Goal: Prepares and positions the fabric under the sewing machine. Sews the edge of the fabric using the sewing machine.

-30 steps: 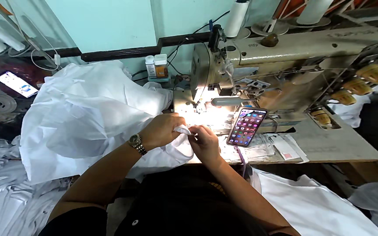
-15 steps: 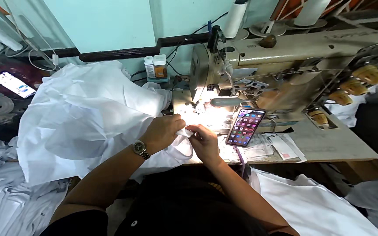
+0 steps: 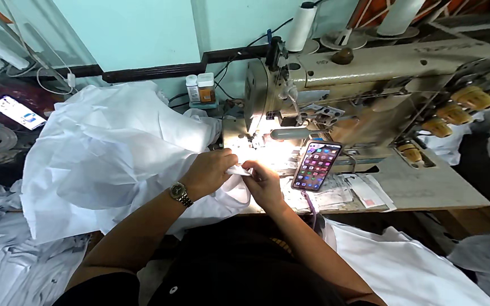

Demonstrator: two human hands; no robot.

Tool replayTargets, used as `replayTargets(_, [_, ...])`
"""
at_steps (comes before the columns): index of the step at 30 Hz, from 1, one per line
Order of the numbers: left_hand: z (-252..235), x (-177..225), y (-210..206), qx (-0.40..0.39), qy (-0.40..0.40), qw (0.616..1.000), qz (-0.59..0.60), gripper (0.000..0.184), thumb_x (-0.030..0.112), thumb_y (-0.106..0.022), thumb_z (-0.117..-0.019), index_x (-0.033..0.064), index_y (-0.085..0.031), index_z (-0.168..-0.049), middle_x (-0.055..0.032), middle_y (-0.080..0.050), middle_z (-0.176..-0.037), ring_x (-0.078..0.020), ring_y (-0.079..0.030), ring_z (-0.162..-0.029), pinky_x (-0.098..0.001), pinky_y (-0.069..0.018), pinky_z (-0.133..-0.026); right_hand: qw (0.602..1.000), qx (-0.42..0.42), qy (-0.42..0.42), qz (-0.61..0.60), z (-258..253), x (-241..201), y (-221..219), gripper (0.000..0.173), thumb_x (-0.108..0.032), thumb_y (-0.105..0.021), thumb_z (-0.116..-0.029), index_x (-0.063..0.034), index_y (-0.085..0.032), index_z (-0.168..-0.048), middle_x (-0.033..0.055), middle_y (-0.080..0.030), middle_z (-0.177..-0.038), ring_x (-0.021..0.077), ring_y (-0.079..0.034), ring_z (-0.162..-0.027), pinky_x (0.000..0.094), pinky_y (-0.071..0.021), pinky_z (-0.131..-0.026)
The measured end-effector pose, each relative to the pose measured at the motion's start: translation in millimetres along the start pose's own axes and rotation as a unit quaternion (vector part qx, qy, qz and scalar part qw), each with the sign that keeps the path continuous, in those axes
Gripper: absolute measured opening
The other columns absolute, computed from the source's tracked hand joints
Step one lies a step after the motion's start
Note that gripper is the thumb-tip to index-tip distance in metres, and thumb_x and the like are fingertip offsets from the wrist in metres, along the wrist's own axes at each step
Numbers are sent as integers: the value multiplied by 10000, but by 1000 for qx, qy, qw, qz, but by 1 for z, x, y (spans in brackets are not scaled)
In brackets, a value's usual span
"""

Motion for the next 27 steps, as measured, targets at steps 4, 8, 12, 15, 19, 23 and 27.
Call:
replayTargets(4, [1, -1, 17, 6, 14, 1000, 14, 289, 91, -726, -861, 131, -745, -1146, -62, -686, -919, -203, -684, -757, -411, -578, -636, 998, -2, -66, -14, 2, 9, 0, 139, -107, -653, -909, -24, -698, -1010, -9, -617, -702, 3, -511, -567, 180, -452, -542])
replayTargets(8, [-4, -5, 22, 25, 39, 999, -9, 227, 90, -672, -915, 146, -770, -1112, -55, -649, -865, -203, -656, -733, -402, -562, -622, 989, -44, -127, -61, 2, 12, -7, 121, -154, -643, -988, -49, -703, -987, -14, -664, -735, 20, -600, -630, 208, -524, -614])
replayTargets(12, [-25, -21, 10, 12, 138, 985, 103, 148, 90, -589, -1018, 21, -687, -1106, -133, -687, -985, -257, -685, -914, -460, -575, -830, 966, -66, -227, -105, 6, 19, -10, 141, -161, -650, -985, -58, -682, -893, -26, -656, -713, 13, -617, -650, 211, -534, -644])
replayTargets(15, [-46, -41, -5, 2, 203, 970, 131, 193, 170, -540, -1055, 9, -644, -1084, -155, -673, -903, -278, -671, -846, -489, -549, -788, 965, -43, -231, -115, 17, 19, -8, 113, -146, -652, -982, -38, -667, -953, -24, -648, -728, 10, -614, -658, 199, -532, -650])
replayTargets(19, [-75, -48, -21, -89, 250, 964, 2, 224, 146, -635, -995, 4, -693, -1158, -225, -708, -1083, -409, -692, -1033, -616, -540, -893, 969, -4, -212, -125, 26, 12, 11, 324, -82, -625, -976, 35, -582, -1275, -7, -666, -776, 19, -631, -669, 194, -556, -668])
replayTargets(23, [-92, -47, -43, -112, 239, 964, -4, 187, 41, -603, -980, -33, -697, -1123, -251, -692, -1132, -432, -662, -1101, -608, -515, -929, 977, 7, -195, -83, 27, 17, 34, 244, -80, -583, -968, 17, -669, -1175, -31, -647, -751, -14, -568, -615, 161, -501, -598])
replayTargets(27, [-111, -55, -49, -77, 288, 949, 107, 296, 139, -607, -1002, -100, -663, -1168, -312, -663, -1170, -447, -621, -1158, -599, -448, -1007, 982, 31, -184, -26, 12, 24, 39, 184, -60, -539, -956, -2, -708, -999, -33, -678, -796, -67, -586, -679, 122, -502, -651])
Point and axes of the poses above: each hand's wrist, its own z-axis away from the middle knuckle, its own y-axis out of the back of the hand, x = y × z, the point moved 5 cm from there along -z, towards the middle knuckle
